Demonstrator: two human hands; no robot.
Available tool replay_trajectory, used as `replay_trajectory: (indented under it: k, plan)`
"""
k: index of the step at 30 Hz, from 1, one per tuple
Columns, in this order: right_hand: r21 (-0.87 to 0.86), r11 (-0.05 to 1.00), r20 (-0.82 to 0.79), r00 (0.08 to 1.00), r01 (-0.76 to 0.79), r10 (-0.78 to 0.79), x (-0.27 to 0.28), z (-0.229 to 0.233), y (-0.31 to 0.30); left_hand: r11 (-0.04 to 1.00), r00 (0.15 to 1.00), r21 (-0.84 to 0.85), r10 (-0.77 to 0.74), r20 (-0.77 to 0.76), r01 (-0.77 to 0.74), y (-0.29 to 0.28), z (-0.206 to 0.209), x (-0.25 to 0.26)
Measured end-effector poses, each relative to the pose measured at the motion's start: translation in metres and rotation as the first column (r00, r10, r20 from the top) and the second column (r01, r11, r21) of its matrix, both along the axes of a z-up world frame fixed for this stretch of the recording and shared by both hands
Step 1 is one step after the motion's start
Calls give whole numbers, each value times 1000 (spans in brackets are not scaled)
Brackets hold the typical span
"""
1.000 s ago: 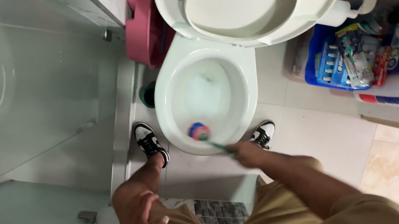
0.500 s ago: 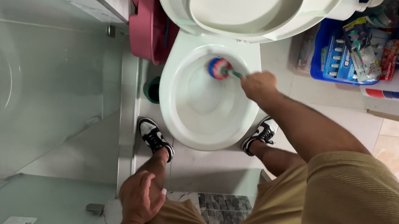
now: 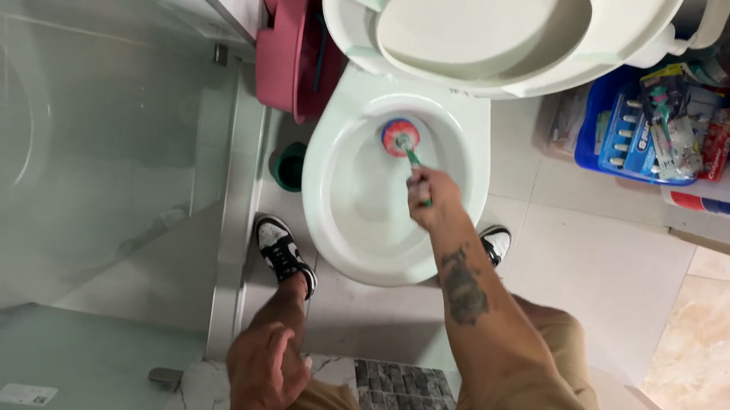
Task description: Cleaning a toilet bowl and seat using a brush and a sponge.
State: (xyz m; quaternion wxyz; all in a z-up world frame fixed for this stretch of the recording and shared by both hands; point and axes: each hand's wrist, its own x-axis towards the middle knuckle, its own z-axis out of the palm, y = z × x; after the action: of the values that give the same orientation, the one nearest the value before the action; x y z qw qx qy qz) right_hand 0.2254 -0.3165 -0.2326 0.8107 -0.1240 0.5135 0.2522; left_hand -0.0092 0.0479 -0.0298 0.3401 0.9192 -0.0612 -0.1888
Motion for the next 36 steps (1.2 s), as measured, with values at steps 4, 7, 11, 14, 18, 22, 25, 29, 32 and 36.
replay_trajectory:
  k: [4, 7, 11, 14, 18, 22, 25, 29, 32, 36]
  plan:
    - [-327, 913, -66, 970, -244, 236, -17, 64, 56, 999, 999, 35, -11, -30, 12, -4, 8, -2]
    - [-503, 722, -73, 856, -475, 512, -41, 120, 109, 998, 993, 44, -40, -109, 45, 4, 3, -1]
    - [-400, 832, -29, 912, -385, 408, -12, 99, 84, 999, 982, 1, -44, -181, 45, 2, -7, 4]
    - [-164, 986, 4, 1000, 6, -6, 18, 62, 63, 999, 981, -2, -48, -186, 49, 2, -8, -13]
    - [-181, 983, 95, 994, -27, 45, 30, 102, 51, 996, 984, 50, -69, -163, 78, -6, -16, 7]
    - [61, 913, -137, 909, 404, -393, 21, 86, 6, 996, 989, 55, -57, -137, 65, 0, -5, -38]
    - [310, 846, -96, 900, 434, -426, 40, 77, -20, 998, 997, 35, -56, 51, 55, 1, -19, -10]
    - [307, 885, -19, 932, 349, -361, 33, 63, -13, 1000, 999, -13, 7, -54, -8, 5, -12, -20]
    - [38, 986, 50, 985, 160, -162, 23, 96, -5, 998, 944, 33, -35, -328, 49, -1, -11, 1]
    - [94, 965, 33, 968, 243, -247, -23, 81, -6, 995, 925, 74, -38, -378, 71, 7, 0, 0]
